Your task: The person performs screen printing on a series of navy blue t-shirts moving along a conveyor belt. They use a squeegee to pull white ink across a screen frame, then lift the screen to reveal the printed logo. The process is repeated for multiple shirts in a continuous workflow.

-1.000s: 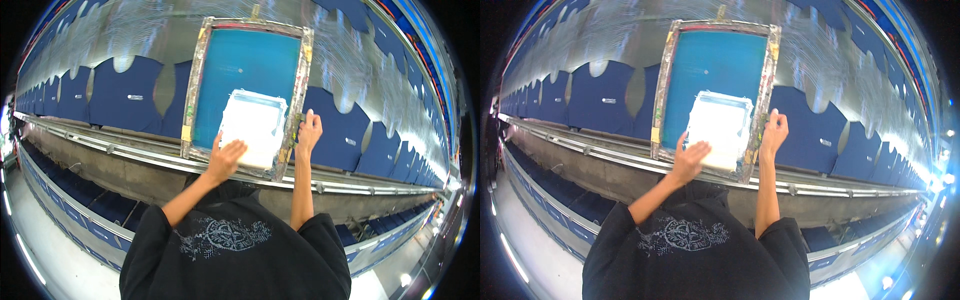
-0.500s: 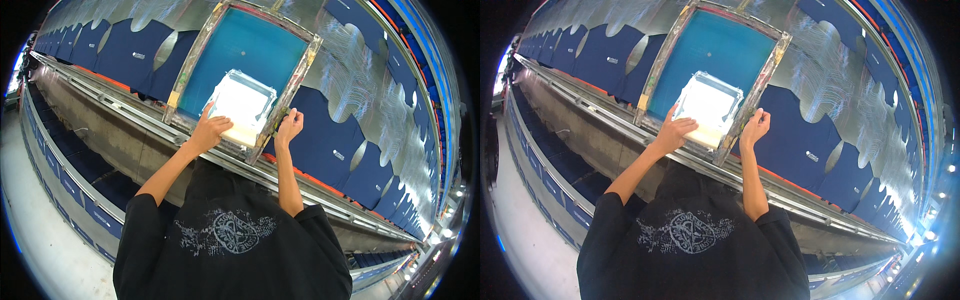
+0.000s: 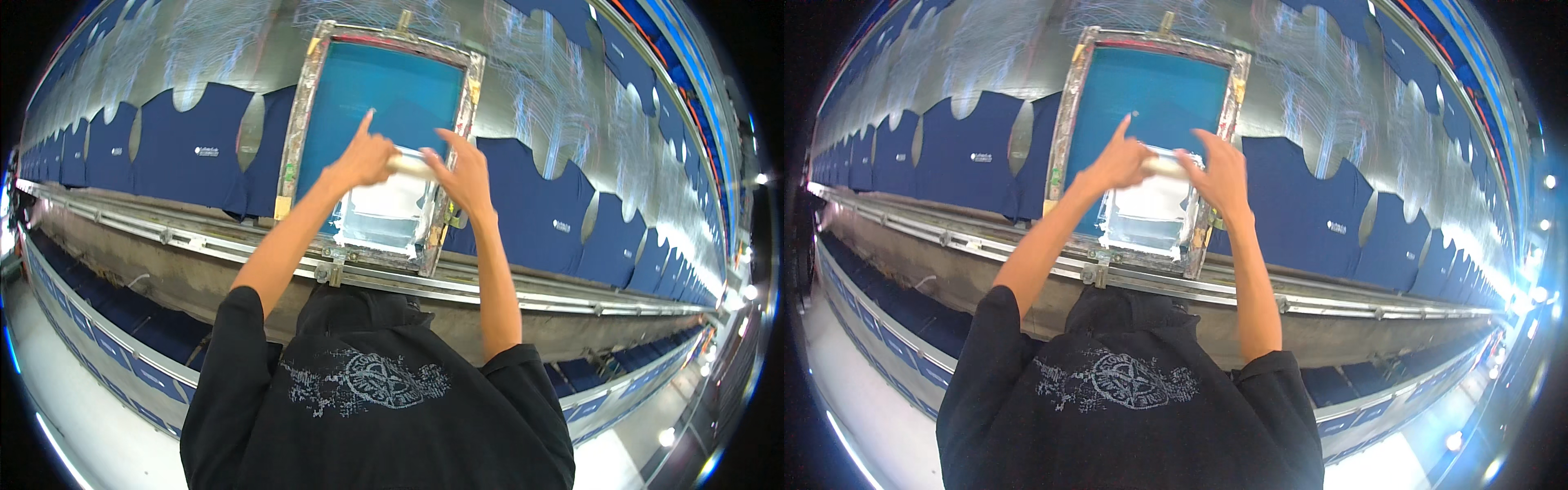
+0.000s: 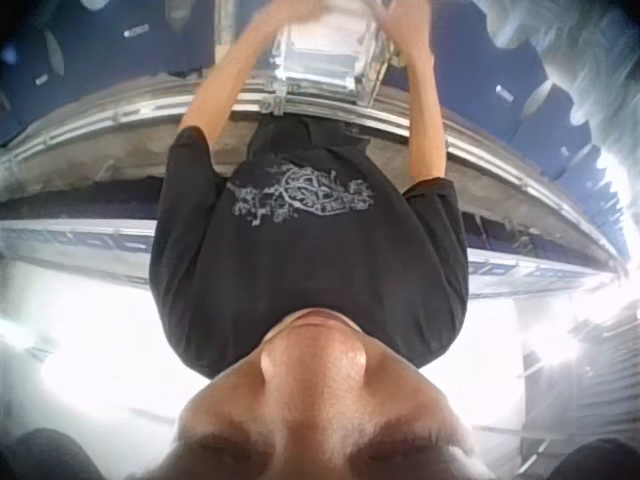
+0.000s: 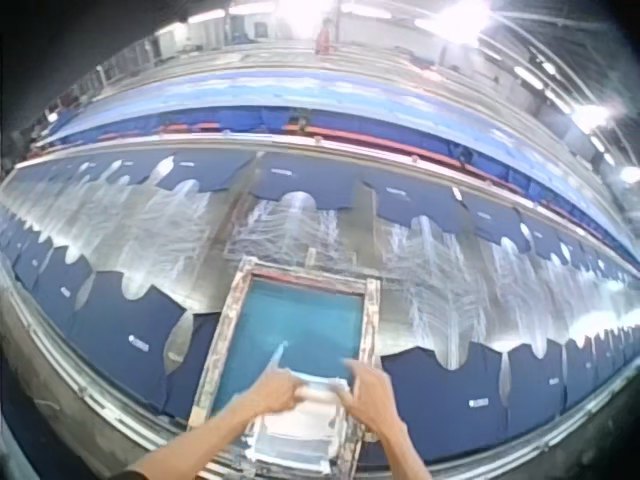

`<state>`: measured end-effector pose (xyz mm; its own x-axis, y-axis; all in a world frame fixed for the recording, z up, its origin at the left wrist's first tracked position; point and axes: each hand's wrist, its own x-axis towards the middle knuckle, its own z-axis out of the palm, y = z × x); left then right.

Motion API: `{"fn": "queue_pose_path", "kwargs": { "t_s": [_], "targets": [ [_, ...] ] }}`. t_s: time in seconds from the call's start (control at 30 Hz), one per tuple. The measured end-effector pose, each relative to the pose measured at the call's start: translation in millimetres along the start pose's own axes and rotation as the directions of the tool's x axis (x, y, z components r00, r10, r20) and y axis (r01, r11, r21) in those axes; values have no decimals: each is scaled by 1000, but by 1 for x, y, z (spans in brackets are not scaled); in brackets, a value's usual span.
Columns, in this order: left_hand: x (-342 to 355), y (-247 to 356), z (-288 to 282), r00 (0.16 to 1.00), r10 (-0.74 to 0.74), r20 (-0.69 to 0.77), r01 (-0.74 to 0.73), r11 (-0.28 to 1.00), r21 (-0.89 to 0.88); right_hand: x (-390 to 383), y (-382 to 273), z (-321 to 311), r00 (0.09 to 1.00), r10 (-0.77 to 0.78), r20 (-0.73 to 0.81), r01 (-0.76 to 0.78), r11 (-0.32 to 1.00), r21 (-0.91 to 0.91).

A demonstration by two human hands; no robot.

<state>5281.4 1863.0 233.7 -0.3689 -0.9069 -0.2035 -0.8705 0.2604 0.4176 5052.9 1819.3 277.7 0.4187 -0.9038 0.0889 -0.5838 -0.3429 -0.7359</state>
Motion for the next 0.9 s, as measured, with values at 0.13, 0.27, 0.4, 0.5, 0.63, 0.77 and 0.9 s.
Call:
{"fn": "queue_pose_path", "kwargs": {
  "t_s": [0.13, 0.27, 0.4, 0.5, 0.63, 0.77, 0.9],
  "targets": [
    [39, -5, -14, 996, -7, 87, 10, 1000, -25, 24, 16, 31, 949, -92, 301, 175, 949, -261],
    [-46, 18, 36, 1000, 31, -4, -31, 984, -177, -67, -6, 61, 963, 15, 267, 62, 959, -277],
    [-101, 47, 61, 998, -17, -67, -2, 964, -266, -121, -21, 66, 948, 17, 319, 49, 979, -197],
    [-33, 21, 22, 1000, -2, 3, 2, 990, -143, -58, -4, 52, 964, 32, 263, 62, 939, -339],
    [26, -14, 0, 997, 73, -17, -74, 993, -87, 10, 13, 47, 979, -59, 194, 111, 957, -269],
    [-49, 16, 35, 998, -5, 70, 20, 976, -219, -71, -5, 65, 967, 1, 254, 73, 957, -280],
    [-102, 43, 46, 977, -25, 211, 77, 968, -239, -133, -26, 66, 959, 60, 275, -12, 985, -170]
  ]
}}
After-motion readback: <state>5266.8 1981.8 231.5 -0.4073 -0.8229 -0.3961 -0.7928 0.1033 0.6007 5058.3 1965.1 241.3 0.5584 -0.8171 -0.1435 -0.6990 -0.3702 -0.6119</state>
